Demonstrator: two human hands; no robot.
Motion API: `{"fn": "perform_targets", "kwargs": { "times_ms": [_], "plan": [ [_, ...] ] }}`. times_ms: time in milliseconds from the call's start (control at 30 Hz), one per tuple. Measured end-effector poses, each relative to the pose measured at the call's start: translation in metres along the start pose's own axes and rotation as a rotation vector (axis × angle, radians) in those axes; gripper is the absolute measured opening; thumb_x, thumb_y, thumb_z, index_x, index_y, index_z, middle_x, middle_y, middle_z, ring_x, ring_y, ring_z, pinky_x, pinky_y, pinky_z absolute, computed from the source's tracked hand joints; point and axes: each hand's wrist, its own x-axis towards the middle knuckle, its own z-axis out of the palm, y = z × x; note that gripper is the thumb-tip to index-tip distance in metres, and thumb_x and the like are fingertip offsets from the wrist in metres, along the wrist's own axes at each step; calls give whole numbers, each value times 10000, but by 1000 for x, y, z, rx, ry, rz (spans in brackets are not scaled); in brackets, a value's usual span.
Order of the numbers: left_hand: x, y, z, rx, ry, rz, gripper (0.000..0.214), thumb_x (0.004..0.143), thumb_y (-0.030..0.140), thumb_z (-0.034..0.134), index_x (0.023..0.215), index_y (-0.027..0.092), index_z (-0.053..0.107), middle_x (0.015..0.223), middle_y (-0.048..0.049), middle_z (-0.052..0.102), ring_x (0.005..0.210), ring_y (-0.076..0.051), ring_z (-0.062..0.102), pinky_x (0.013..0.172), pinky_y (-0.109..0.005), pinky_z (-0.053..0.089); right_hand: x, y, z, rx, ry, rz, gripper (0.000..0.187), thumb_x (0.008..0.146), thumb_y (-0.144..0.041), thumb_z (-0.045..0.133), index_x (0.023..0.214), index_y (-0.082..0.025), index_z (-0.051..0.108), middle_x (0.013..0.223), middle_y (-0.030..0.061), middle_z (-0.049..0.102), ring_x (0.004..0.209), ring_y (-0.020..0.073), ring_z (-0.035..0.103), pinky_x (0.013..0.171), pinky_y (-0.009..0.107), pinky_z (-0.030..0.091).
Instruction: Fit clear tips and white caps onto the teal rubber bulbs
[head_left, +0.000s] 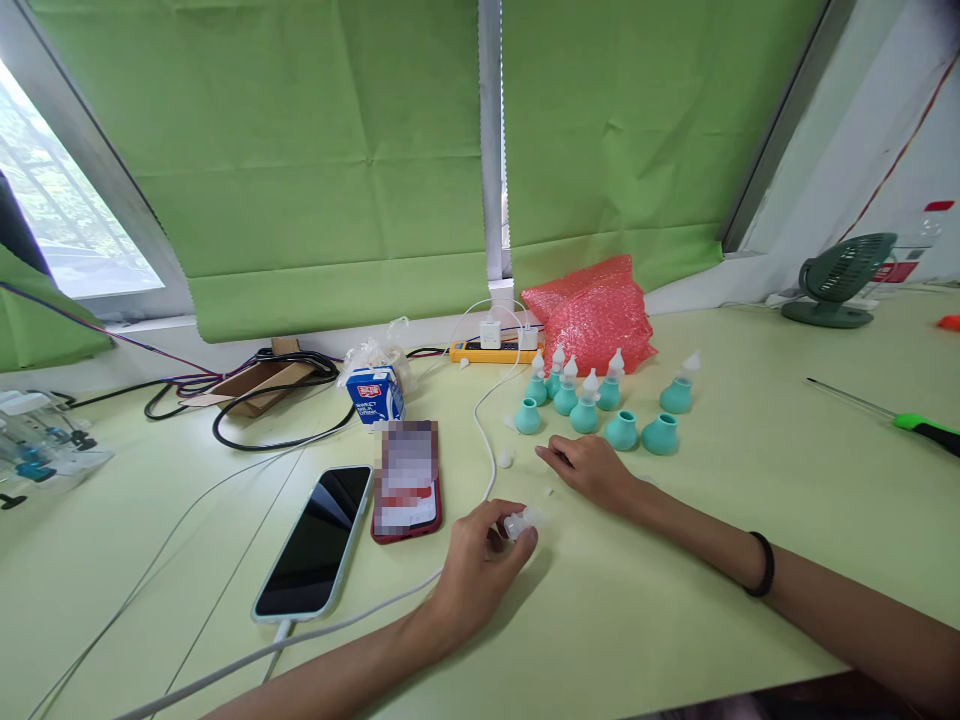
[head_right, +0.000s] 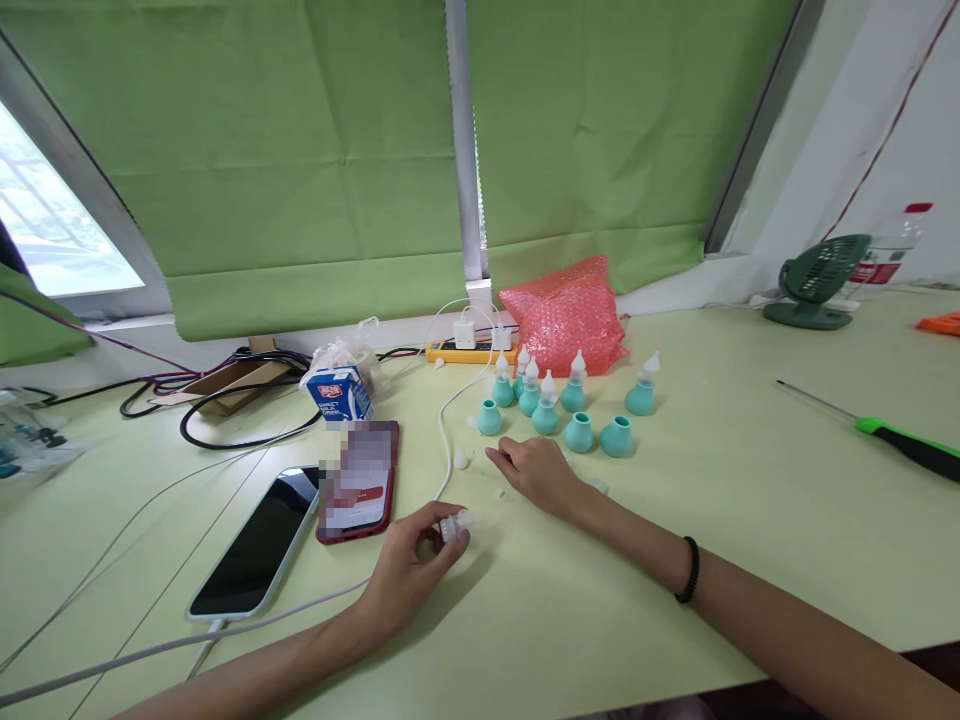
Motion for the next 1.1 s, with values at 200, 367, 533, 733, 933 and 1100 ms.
{"fn": "perform_targets", "kwargs": {
  "times_ms": [200,367,533,733,933,1100],
  "plan": [
    [-1,0,0,57,-13,33,196,723,281,499,777,121,598,615,-10,545,528,-90,441,489,-189,352,-2,-2,0,-92,-62,-47,407,897,-318,193,757,-140,531,509,43,561,430,123,457,462,256,155],
    [-1,0,0,66,-21,36,200,723,281,498,795,123,598,623,-16,553,531,-93,444,490,-193,351,-2,-1,0,-127,21,-51,517,897,-354,192,581,-150,546,450,42,529,412,109,425,469,271,134],
    [-1,0,-1,56,-22,35,196,719,285,504,789,130,600,629,-18,559,533,-96,448,493,-196,354,-1,-2,0,15,52,-55,522,875,-381,272,468,-152,505,413,31,494,400,99,394,467,269,168],
    [0,-1,0,35,-19,23,185,713,282,509,778,132,596,605,-8,539,520,-91,432,484,-190,345,-1,-3,-11,301,-67,-97,199,794,-276,434,813,-149,585,519,-4,544,472,103,468,504,221,306],
    [0,-2,0,19,-12,13,218,730,318,495,769,127,592,573,7,503,501,-80,409,465,-180,324,-3,-3,-27,268,-299,-251,132,695,-183,510,757,-163,625,658,29,612,621,142,537,584,246,363],
    [1,-3,0,4,-18,-14,230,712,296,516,835,121,601,586,1,517,504,-82,413,459,-180,328,-4,-14,-37,576,-294,-244,127,731,-209,516,761,-157,628,696,31,624,578,113,524,560,242,407]
  ]
}}
